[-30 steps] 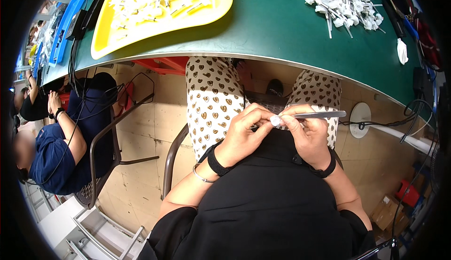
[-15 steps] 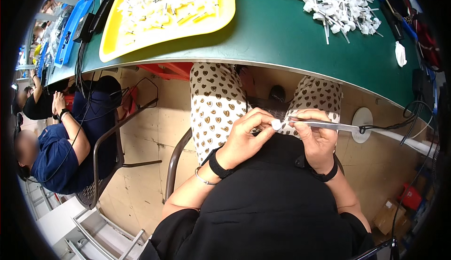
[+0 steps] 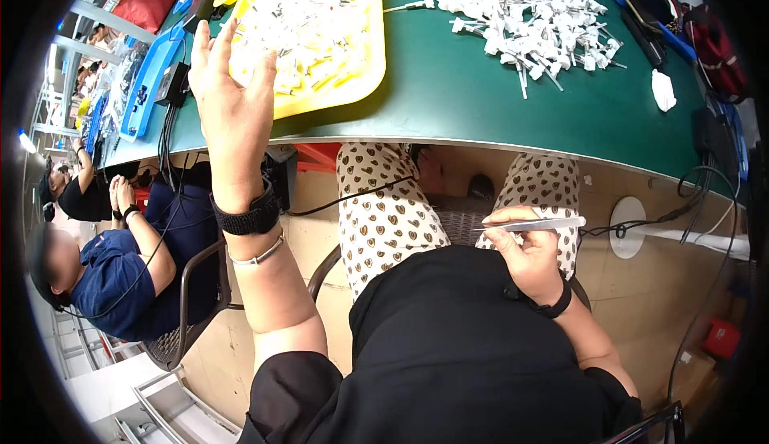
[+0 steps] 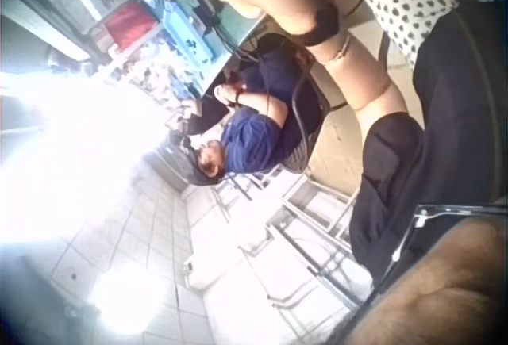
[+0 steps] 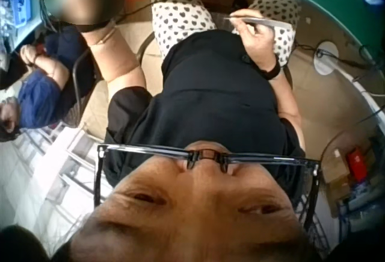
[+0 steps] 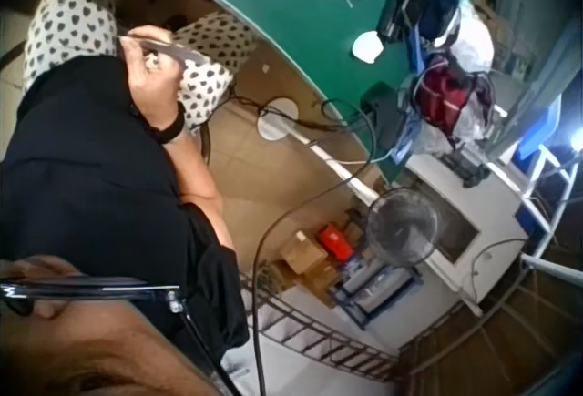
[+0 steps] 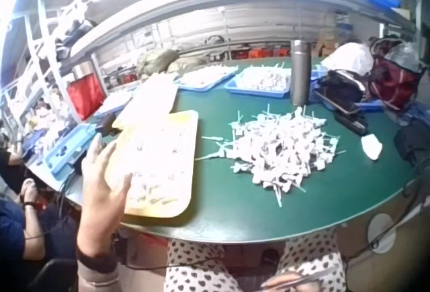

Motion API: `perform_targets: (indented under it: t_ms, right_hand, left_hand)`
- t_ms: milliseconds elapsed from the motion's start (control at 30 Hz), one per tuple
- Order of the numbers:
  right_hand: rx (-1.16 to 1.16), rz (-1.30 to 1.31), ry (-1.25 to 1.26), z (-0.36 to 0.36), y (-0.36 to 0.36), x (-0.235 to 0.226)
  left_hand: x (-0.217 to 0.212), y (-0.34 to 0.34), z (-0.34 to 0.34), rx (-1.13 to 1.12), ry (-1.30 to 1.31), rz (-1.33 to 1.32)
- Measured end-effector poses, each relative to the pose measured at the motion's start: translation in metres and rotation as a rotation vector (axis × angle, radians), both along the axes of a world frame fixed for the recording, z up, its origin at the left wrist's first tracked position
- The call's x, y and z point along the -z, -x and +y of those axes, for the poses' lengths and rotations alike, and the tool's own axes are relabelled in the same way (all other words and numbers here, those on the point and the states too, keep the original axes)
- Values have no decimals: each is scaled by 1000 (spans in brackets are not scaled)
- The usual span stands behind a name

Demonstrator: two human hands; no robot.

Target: The person sits at a green workbench and repeatedly picks up small white plastic components. Using a metal tool, they manipulate the components and place them into a yellow tray. The process is repetitive, involving picking, tool manipulation, and placement.

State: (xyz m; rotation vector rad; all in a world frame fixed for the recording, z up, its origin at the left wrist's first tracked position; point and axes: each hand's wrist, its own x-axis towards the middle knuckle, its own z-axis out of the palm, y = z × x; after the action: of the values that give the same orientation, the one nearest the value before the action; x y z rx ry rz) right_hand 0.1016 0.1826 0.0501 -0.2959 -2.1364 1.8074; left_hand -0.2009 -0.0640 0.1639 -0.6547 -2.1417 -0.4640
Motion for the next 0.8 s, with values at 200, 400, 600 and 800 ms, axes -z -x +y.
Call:
perform_targets:
  t_ms: [200, 400, 600, 800]
  right_hand:
    - [-12, 22, -50, 7, 0, -2]
    - [-32, 26, -73, 13, -6, -6]
    - [-8, 103, -137, 19, -4, -6]
    - [-40, 84, -109, 16, -3, -8]
  left_hand:
    - [-10, -63, 119, 586, -53, -561]
    - [5, -60, 192, 654, 284, -508]
    - [0, -53, 181, 605, 220, -574]
    - [-8, -53, 164, 549, -5, -891]
